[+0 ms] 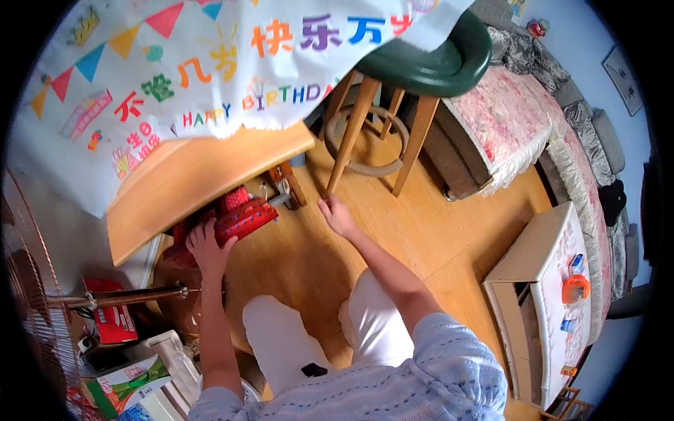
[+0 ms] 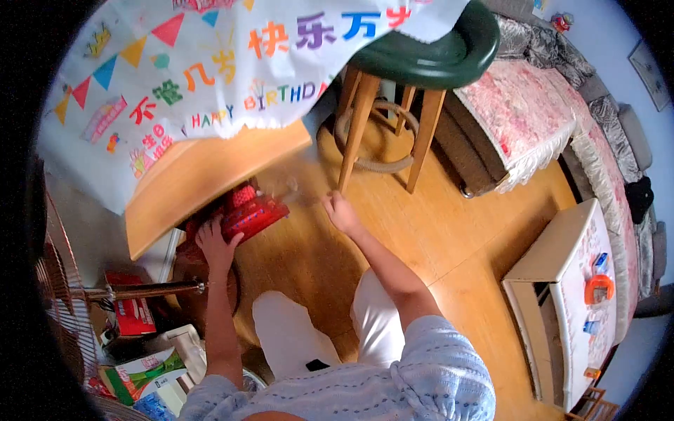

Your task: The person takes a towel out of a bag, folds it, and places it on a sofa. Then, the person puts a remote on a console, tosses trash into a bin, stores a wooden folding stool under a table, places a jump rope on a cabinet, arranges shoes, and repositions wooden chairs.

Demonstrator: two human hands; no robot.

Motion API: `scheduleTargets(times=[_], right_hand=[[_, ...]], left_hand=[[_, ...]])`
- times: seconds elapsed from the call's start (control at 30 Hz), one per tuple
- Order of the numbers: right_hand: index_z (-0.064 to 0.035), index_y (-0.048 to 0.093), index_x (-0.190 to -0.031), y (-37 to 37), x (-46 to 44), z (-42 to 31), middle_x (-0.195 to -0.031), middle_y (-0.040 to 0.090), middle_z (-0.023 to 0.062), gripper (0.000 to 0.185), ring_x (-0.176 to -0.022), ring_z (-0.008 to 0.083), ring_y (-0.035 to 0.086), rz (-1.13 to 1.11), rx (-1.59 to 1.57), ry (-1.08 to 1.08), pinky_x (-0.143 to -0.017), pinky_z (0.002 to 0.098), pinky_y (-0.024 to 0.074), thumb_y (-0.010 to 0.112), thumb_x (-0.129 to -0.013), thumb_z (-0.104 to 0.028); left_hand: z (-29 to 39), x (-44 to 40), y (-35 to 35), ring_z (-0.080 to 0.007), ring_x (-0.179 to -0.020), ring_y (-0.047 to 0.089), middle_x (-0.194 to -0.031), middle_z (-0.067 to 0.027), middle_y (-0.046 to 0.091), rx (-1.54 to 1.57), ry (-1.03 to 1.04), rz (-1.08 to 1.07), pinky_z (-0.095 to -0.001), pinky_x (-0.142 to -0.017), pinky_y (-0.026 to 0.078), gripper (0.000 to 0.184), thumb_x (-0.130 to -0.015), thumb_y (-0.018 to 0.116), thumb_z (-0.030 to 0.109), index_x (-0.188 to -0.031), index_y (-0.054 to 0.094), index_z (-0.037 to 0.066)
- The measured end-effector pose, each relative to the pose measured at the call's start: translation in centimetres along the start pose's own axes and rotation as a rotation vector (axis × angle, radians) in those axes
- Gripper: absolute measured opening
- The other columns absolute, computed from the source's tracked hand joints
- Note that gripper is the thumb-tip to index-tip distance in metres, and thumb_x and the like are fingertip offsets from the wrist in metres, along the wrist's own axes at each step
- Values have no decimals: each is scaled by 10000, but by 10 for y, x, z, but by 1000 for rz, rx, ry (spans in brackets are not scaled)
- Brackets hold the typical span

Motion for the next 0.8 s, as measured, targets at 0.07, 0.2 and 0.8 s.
scheduleTargets(times=[0.07, 0.2, 0.8], right_hand=[[42, 511, -1039, -13, 5, -5, -914, 591, 252, 388, -881, 384, 570, -52, 6, 55, -781, 406, 454, 461, -892, -314], [42, 552, -951, -65, 19, -30, -912, 590, 253, 404, -903, 384, 559, -67, 26, 53, -791, 411, 442, 438, -901, -342], [75, 543, -957, -290, 146, -105, -720, 571, 124, 517, -584, 177, 568, 108, -382, 517, -574, 298, 473, 385, -924, -416]], left_hand=[[-2, 0, 5, -333, -1069, 413, -1123, -141, 465, -16, -6, -85, -499, -928, 285, 664, -695, 620, 513, -1201, 446, 118], [1, -4, 3, -336, -1132, 378, -1217, -145, 414, 35, -69, -249, -498, -967, 267, 719, -659, 710, 362, -1253, 380, 126], [161, -12, -164, -348, -1048, 460, -1120, -196, 497, 369, -174, -740, -429, -878, 387, 413, -720, 650, 158, -1073, 500, 5]])
Point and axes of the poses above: each hand's wrist, its own x-axis away from the middle knuckle, its own y-axis out of the palm, z = x × y, the point moved 10 cm from there along -x, towards the middle knuckle
